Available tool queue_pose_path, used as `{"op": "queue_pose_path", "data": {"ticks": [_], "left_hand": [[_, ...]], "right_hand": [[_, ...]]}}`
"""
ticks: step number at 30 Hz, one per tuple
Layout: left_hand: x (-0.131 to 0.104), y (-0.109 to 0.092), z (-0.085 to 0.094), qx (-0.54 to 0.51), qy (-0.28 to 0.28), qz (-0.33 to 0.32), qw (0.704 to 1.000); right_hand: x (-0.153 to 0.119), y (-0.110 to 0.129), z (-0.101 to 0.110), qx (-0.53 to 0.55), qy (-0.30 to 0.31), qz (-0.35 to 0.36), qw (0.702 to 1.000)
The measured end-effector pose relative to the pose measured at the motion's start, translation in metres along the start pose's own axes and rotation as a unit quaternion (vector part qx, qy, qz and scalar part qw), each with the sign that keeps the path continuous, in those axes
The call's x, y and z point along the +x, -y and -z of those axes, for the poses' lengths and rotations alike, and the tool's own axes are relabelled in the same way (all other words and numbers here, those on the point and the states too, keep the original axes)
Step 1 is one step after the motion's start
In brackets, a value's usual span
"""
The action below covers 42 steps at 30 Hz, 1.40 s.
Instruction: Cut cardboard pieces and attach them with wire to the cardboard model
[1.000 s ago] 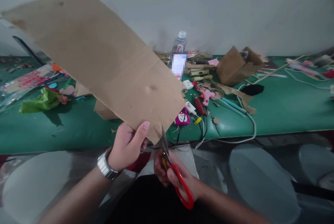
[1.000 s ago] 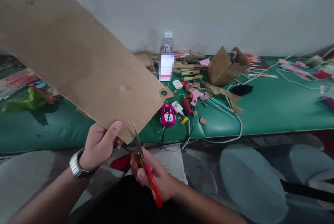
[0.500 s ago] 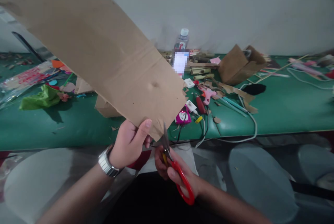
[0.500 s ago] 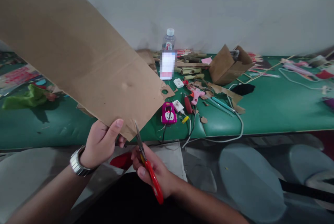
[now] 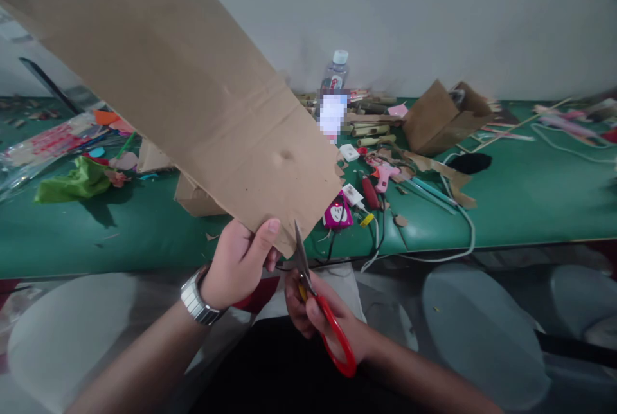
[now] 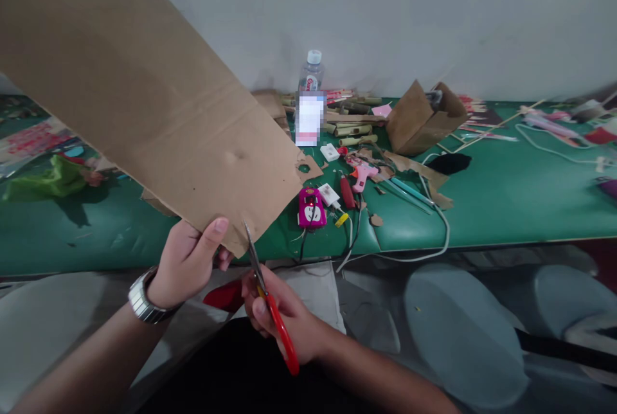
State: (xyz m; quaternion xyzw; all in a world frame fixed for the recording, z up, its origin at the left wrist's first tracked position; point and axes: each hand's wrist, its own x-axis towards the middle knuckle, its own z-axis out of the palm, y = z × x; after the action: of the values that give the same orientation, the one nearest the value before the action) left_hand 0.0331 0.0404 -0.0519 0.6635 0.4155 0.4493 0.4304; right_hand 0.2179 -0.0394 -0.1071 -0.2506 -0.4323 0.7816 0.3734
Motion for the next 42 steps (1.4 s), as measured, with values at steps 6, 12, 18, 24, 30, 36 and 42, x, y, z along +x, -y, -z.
{"op": "queue_pose_path", "data": {"ticks": [6, 12, 18, 24, 30, 36, 42], "left_hand": [[0.0, 0.002, -0.001, -0.007, 0.0, 0.002, 1.0], [-0.002, 0.004, 0.0, -0.021, 0.005, 0.013, 1.0], [-0.002, 0.006, 0.0, -0.002, 0.015, 0.002, 1.0], [-0.002, 0.007, -0.002, -0.011, 0.014, 0.007, 1.0], [-0.002, 0.008, -0.001, -0.03, 0.018, 0.017, 0.999], [-0.003, 0.006, -0.003, 0.002, 0.011, -0.01, 1.0], [-0.006, 0.007, -0.011, 0.013, -0.019, -0.036, 0.999]], "right_hand": [[0.001, -0.001, -0.003, 0.011, 0.006, 0.007, 1.0], [0.002, -0.004, -0.002, 0.008, 0.018, 0.006, 1.0], [0.002, -0.003, -0.001, -0.04, 0.009, 0.043, 0.998], [0.003, -0.007, -0.003, -0.018, -0.006, 0.025, 1.0], [0.004, -0.013, -0.006, -0.016, -0.007, 0.021, 1.0], [0.006, -0.008, -0.007, -0.025, -0.016, 0.044, 0.999], [0.007, -0.016, -0.007, -0.02, -0.025, 0.062, 0.998]]}}
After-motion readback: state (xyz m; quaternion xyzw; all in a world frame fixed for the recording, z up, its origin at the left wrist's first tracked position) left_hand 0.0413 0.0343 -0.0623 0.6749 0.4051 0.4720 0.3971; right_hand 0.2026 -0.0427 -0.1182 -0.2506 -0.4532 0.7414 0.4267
